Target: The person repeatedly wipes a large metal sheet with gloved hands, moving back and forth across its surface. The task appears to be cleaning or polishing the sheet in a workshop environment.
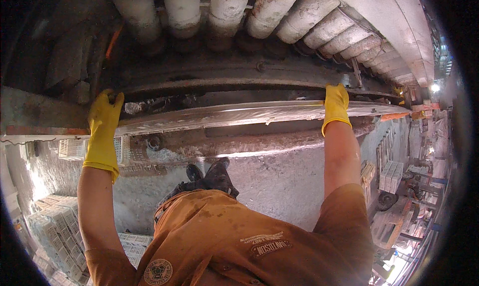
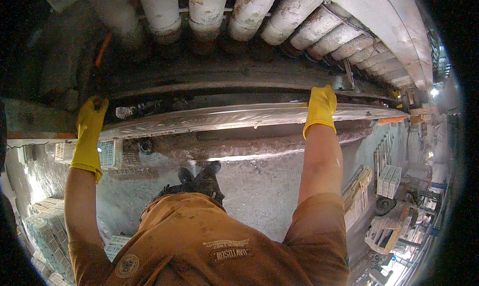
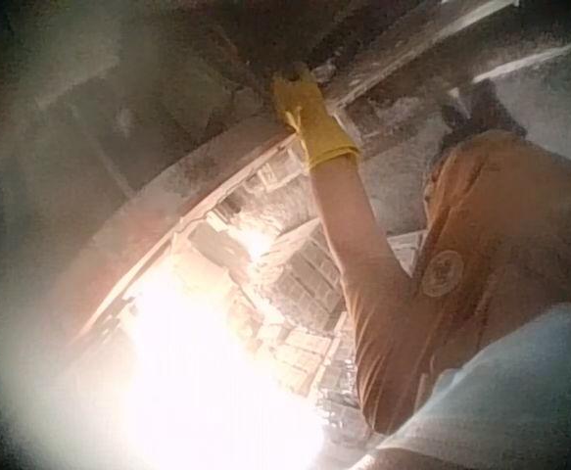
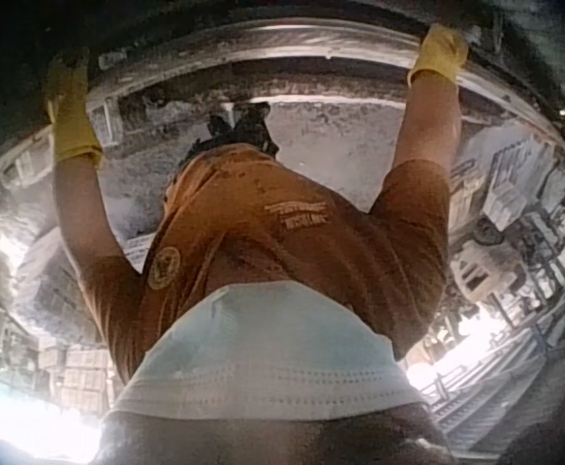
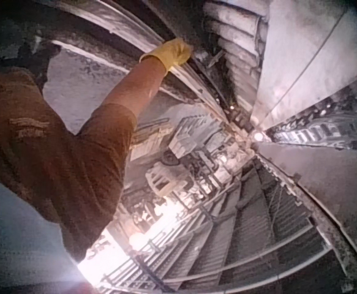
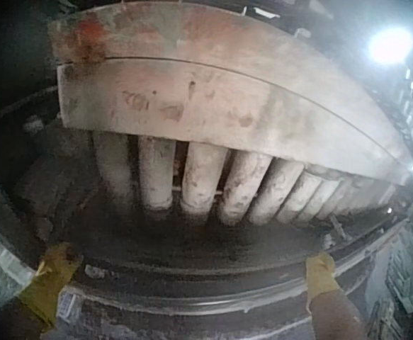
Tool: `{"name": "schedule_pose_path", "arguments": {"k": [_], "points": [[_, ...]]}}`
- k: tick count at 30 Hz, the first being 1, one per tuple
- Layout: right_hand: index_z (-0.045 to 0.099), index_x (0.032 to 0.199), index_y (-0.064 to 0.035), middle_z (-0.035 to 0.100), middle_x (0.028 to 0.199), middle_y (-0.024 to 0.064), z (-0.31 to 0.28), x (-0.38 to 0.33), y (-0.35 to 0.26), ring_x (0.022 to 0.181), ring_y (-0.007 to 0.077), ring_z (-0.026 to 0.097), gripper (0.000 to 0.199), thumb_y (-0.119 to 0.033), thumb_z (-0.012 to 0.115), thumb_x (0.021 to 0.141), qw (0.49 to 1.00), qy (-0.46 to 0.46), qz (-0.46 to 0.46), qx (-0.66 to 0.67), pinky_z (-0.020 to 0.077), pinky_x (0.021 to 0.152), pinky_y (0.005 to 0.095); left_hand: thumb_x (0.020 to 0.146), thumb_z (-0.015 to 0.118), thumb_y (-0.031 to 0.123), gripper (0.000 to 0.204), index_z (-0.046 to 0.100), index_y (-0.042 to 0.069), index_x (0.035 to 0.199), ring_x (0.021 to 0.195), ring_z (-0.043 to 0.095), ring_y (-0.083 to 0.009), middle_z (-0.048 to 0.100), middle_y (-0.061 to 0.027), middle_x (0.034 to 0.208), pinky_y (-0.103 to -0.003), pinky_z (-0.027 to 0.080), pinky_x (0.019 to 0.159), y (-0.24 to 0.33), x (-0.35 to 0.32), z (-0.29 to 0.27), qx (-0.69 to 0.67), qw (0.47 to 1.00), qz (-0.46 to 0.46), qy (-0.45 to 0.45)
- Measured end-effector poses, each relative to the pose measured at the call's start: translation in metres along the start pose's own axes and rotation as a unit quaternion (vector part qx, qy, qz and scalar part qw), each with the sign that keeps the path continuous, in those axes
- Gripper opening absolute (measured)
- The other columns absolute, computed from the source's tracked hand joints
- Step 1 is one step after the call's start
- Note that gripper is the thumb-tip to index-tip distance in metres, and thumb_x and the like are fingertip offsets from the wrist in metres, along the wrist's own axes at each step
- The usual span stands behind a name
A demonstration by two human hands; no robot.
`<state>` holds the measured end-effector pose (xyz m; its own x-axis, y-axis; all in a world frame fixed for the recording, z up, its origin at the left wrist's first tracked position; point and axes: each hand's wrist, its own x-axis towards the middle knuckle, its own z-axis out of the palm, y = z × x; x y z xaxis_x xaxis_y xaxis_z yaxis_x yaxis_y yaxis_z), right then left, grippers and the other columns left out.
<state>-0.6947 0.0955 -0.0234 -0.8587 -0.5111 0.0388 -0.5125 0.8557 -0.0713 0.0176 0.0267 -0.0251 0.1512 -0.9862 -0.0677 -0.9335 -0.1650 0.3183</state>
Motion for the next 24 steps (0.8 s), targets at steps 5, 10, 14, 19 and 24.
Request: {"name": "schedule_pose_path", "arguments": {"k": [5,10,14,19,24], "points": [[0.060,0.143,-0.0045,0.070,0.130,0.0250,-0.020,-0.020,-0.012,0.110,0.0381,0.072,0.067,-0.048,0.066,0.093,0.996,-0.049,0.007,0.074,0.0560,0.095,0.0452,0.098,0.065,0.048,0.055,0.067,0.005,0.133,0.122,0.067,-0.0381,0.071,-0.0197,0.131,-0.045,0.052,0.104,0.005,-0.004,-0.005,0.005,1.000,-0.006,0.002],[0.062,0.142,-0.0101,0.067,0.137,0.0228,0.007,0.006,0.005,0.127,0.0405,0.065,0.063,-0.047,0.068,0.091,0.999,-0.010,0.021,0.041,0.0511,0.105,0.0495,0.098,0.065,0.049,0.056,0.067,0.005,0.133,0.123,0.067,-0.0377,0.071,-0.0192,0.131,-0.045,0.052,0.104,0.005,-0.002,-0.002,-0.003,1.000,-0.008,-0.004],[0.063,0.139,-0.0088,0.067,0.136,0.0235,0.006,0.002,0.001,0.126,0.0405,0.065,0.062,-0.047,0.068,0.090,0.999,-0.008,0.021,0.043,0.0514,0.104,0.0496,0.098,0.065,0.049,0.056,0.067,0.006,0.133,0.124,0.066,-0.0373,0.071,-0.0188,0.132,-0.044,0.051,0.105,-0.001,-0.003,0.000,-0.002,1.000,-0.005,0.006],[0.064,0.135,-0.0079,0.068,0.135,0.0228,0.002,0.001,0.007,0.125,0.0402,0.066,0.057,-0.045,0.066,0.092,0.999,-0.009,-0.007,0.030,0.0518,0.103,0.0504,0.098,0.065,0.050,0.057,0.067,0.006,0.134,0.125,0.065,-0.0368,0.070,-0.0182,0.133,-0.044,0.050,0.106,0.002,-0.002,-0.002,-0.008,1.000,-0.003,-0.005],[0.066,0.129,-0.0003,0.072,0.123,0.0265,-0.017,-0.018,-0.004,0.115,0.0416,0.070,0.058,-0.046,0.065,0.093,0.999,-0.004,-0.046,0.013,0.0529,0.099,0.0476,0.097,0.066,0.050,0.058,0.067,0.006,0.134,0.123,0.067,-0.0366,0.071,-0.0172,0.132,-0.044,0.050,0.105,0.008,-0.009,-0.006,0.009,1.000,-0.001,0.024]]}}
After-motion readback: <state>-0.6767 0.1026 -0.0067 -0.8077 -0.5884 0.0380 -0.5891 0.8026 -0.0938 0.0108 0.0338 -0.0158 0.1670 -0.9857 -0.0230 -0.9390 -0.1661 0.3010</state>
